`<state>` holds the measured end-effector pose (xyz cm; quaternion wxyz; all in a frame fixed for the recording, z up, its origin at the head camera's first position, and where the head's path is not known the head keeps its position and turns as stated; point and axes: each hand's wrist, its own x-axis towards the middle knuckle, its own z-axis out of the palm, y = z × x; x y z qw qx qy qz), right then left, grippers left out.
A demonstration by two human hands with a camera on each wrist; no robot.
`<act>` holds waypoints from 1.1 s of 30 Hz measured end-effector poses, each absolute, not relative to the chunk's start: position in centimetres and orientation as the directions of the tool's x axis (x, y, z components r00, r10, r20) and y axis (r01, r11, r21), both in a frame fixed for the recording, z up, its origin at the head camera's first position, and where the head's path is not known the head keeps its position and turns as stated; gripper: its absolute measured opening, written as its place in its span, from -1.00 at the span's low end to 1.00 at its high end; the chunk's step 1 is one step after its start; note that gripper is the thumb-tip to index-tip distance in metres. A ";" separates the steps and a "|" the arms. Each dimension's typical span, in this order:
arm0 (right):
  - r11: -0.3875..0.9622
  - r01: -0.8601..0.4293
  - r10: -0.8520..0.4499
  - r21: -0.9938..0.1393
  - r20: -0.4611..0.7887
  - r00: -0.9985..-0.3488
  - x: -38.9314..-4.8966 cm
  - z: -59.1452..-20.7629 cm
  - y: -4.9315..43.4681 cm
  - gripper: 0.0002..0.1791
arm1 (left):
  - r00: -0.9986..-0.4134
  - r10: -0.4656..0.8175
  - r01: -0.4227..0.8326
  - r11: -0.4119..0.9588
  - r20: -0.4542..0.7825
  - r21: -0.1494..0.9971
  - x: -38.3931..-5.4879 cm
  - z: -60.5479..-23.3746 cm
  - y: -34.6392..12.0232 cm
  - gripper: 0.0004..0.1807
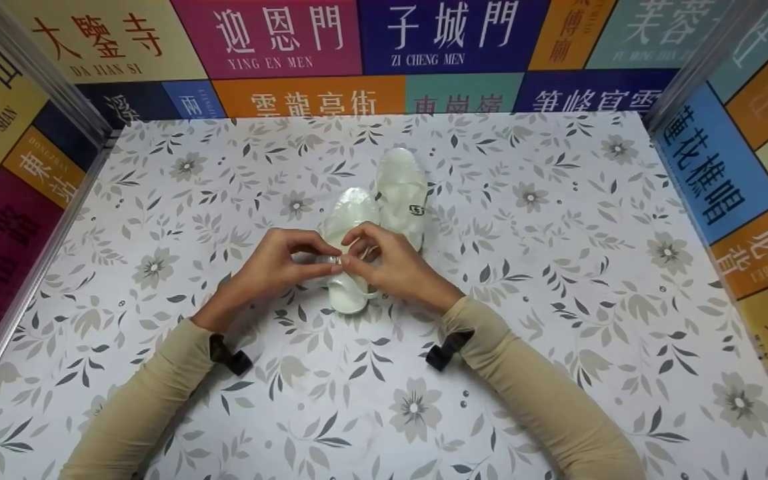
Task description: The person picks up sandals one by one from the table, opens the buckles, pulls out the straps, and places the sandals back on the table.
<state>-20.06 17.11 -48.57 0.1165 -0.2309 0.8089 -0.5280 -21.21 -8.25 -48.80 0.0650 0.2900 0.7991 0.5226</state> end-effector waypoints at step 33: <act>0.373 -0.249 -0.508 -0.894 0.027 -0.861 -20.2 -48.7 17.4 -0.86 | -0.802 0.556 0.397 0.226 0.217 0.889 -20.9 -49.2 -7.4 -0.87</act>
